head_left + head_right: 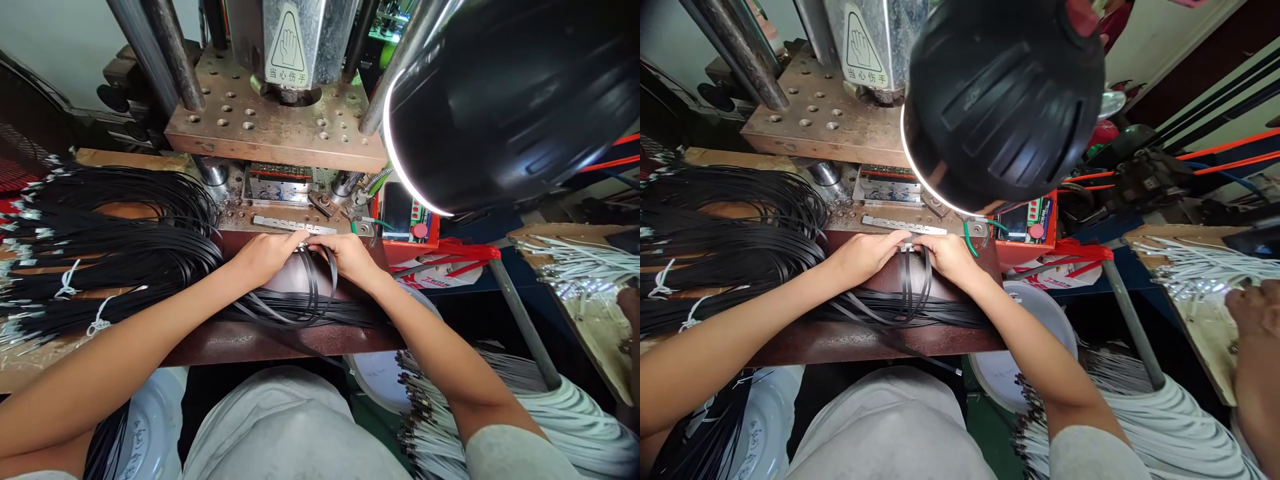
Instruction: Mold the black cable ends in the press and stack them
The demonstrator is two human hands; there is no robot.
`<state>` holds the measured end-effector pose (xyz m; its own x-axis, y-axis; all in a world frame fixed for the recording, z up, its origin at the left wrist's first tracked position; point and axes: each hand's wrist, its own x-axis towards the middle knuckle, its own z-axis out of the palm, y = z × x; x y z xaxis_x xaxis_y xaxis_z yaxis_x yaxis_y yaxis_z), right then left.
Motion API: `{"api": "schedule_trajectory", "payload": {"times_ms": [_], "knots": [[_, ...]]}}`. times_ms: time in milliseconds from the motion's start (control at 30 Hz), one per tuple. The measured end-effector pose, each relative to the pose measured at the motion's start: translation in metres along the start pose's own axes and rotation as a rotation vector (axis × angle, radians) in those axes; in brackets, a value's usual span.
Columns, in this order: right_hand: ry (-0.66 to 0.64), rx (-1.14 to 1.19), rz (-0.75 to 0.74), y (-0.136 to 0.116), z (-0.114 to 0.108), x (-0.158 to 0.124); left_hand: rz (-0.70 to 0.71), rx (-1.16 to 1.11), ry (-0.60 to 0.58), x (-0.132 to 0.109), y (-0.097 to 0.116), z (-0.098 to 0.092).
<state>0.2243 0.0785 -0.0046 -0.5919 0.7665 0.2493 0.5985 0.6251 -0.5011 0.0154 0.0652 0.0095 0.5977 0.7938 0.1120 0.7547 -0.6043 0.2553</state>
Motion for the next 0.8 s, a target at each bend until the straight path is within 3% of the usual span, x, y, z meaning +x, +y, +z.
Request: {"api": "schedule_trajectory", "payload": {"times_ms": [67,233,400,600,700,800], "knots": [[0.009,0.036,0.002,0.0,-0.006,0.0,-0.023,-0.038,-0.011,0.002,0.002,-0.001],[0.196,0.053,0.005,0.003,-0.013,-0.006,-0.099,-0.01,-0.013,0.009,0.008,0.002],[0.111,-0.071,-0.037,0.007,-0.009,-0.015,-0.207,-0.142,0.037,0.009,0.005,0.009],[-0.067,-0.094,0.002,-0.003,-0.01,-0.005,-0.141,-0.159,0.113,0.015,0.007,0.016],[-0.124,-0.022,0.032,-0.002,-0.02,0.004,-0.122,-0.196,0.124,0.018,0.009,0.02],[-0.154,-0.05,0.056,0.011,-0.046,-0.002,-0.116,-0.187,0.131,0.019,0.009,0.021]]}}
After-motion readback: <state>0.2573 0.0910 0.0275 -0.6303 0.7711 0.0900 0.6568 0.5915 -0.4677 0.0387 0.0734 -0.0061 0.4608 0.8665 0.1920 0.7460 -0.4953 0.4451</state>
